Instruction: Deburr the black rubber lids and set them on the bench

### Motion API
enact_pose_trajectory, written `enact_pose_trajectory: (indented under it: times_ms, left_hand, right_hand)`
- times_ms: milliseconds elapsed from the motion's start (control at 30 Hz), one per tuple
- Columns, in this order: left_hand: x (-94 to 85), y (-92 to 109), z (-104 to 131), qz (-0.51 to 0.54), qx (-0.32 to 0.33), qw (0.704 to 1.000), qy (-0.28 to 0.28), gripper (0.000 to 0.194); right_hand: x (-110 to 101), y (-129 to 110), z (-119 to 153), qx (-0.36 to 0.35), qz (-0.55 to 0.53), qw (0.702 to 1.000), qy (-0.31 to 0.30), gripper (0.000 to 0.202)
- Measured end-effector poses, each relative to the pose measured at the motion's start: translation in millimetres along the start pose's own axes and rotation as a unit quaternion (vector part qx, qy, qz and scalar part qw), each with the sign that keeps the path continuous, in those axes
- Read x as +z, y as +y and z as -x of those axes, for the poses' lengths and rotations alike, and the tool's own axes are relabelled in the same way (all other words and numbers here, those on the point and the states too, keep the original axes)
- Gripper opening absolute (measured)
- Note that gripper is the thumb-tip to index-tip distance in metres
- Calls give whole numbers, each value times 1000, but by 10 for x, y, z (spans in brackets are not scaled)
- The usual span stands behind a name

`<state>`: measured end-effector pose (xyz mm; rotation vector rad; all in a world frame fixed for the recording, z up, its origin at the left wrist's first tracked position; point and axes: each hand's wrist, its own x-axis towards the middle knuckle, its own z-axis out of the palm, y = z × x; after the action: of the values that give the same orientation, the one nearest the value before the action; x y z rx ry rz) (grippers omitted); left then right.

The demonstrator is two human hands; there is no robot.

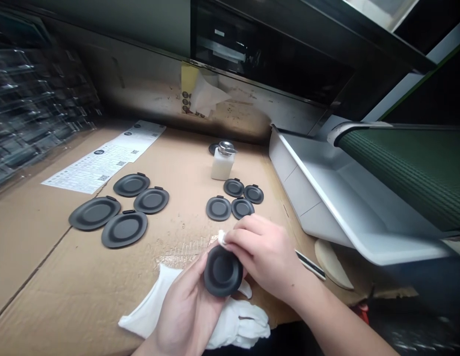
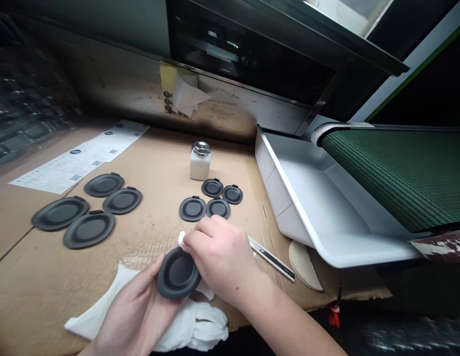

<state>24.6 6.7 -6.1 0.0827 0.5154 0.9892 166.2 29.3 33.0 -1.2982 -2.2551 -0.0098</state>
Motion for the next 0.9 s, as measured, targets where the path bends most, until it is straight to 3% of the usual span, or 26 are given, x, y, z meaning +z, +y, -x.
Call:
enact_pose_trajectory:
  times_ms: [133, 300, 433, 600, 733, 900]
  left_hand:
    - [-3, -11, 0, 0, 5, 1000, 6, 26]
    - [-20, -51, 14, -14, -6, 1000, -8, 28]
    - [-22, -45, 19, -22, 9, 1000, -8, 28]
    - [3, -24, 0, -8, -3, 1000, 15, 28]
    - [13, -33, -9, 0, -1, 1000, 31, 25]
    - [22, -38, 6, -30, 2, 1000, -5, 28]
  right_hand:
    - [122, 35, -43, 1, -30, 998, -57, 16]
    - [151, 35, -91, -24, -39, 997, -55, 17]
    - [135, 50, -106, 9, -95, 992, -79, 15]
    - [-29, 128, -72, 53, -192, 980, -31, 12]
    - [-48, 99, -37, 32, -136, 988, -71, 15]
    - [117, 82, -38, 17, -79, 993, -82, 18]
